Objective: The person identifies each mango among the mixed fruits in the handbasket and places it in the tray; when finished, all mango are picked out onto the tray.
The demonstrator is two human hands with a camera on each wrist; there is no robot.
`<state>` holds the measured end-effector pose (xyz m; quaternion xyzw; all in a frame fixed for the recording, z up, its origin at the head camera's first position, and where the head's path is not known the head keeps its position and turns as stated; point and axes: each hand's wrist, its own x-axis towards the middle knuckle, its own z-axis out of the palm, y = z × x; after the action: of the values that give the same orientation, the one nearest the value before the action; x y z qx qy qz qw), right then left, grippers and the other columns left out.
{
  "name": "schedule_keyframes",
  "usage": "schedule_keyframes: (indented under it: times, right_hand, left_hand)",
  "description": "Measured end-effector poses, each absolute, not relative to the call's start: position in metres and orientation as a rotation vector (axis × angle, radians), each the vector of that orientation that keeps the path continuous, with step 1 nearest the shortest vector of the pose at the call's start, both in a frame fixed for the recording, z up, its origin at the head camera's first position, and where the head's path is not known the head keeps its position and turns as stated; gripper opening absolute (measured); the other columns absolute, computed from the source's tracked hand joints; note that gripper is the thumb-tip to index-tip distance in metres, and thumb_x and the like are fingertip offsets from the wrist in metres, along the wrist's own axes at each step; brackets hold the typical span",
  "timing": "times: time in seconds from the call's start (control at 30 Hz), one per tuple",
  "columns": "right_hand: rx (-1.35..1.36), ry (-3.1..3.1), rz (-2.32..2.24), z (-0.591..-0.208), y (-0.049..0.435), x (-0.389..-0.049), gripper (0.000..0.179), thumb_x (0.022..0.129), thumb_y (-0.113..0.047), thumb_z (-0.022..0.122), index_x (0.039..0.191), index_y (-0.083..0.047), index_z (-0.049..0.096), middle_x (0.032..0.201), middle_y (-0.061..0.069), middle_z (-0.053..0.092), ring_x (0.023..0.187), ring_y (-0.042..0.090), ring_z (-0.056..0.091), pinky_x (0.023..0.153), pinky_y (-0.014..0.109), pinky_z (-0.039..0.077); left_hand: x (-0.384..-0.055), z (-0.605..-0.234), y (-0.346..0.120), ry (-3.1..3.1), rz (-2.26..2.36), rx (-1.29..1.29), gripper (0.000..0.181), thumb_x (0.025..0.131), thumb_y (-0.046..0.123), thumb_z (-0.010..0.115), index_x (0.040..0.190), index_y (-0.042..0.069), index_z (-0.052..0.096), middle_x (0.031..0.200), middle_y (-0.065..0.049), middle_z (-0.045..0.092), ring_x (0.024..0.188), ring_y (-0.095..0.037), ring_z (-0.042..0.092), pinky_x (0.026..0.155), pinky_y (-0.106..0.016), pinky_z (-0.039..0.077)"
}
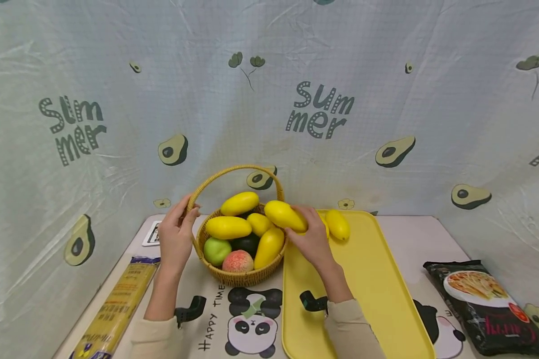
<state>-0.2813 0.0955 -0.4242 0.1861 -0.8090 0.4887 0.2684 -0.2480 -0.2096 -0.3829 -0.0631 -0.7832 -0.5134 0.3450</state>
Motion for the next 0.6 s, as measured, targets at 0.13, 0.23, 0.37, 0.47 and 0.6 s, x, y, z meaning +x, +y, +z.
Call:
schedule_keyframes:
  times: [0.13,0.23,0.37,0.47,0.6]
  right_hand:
    - [0.447,-2.181,1.314,-0.424,0.113,-0.284,0.05,0.08,-0.006,0.077,0.128,-0.011,0.064,0.124,0.01,0.062,0.114,0.026,0.058,0.098,0.047,0.049]
    - [0.403,-2.187,1.304,-0.424,0.126,-0.286,0.05,0.08,-0.008,0.077,0.128,-0.012,0.064,0.125,0.01,0.062,0.112,0.027,0.058,0.095,0.046,0.049]
    - [0.342,-2.198,1.299,-0.425,0.145,-0.289,0.05,0.082,-0.01,0.078,0.129,-0.013,0.063,0.126,0.01,0.06,0.108,0.027,0.056,0.091,0.046,0.048]
    - [0.275,-2.21,1.295,-0.427,0.16,-0.29,0.05,0.082,-0.01,0.077,0.13,-0.012,0.062,0.127,0.012,0.058,0.109,0.028,0.055,0.092,0.046,0.048]
    - [0.16,-2.209,1.291,-0.43,0.18,-0.294,0.05,0.082,-0.01,0.077,0.13,-0.011,0.062,0.127,0.013,0.057,0.111,0.03,0.054,0.095,0.047,0.046]
  left_hand:
    - [-0.249,-0.383,-0.21,-2.021,-1.333,-0.172,0.037,0.101,0.022,0.057,0.138,0.016,0.06,0.11,-0.006,0.067,0.092,0.004,0.059,0.085,-0.006,0.047]
    - [-0.249,-0.383,-0.211,-2.012,-1.33,-0.173,0.037,0.101,0.022,0.057,0.137,0.016,0.061,0.11,-0.006,0.067,0.092,0.004,0.059,0.086,-0.005,0.047]
    - [-0.25,-0.384,-0.211,-2.017,-1.33,-0.169,0.038,0.101,0.022,0.057,0.138,0.017,0.06,0.111,-0.006,0.067,0.093,0.004,0.059,0.086,-0.005,0.047]
    - [-0.25,-0.385,-0.211,-2.026,-1.332,-0.171,0.038,0.101,0.022,0.056,0.139,0.017,0.059,0.111,-0.007,0.066,0.093,0.004,0.059,0.087,-0.004,0.047]
    - [-0.251,-0.386,-0.211,-2.026,-1.323,-0.176,0.039,0.101,0.022,0.056,0.139,0.016,0.059,0.111,-0.009,0.066,0.093,0.005,0.058,0.087,-0.004,0.047]
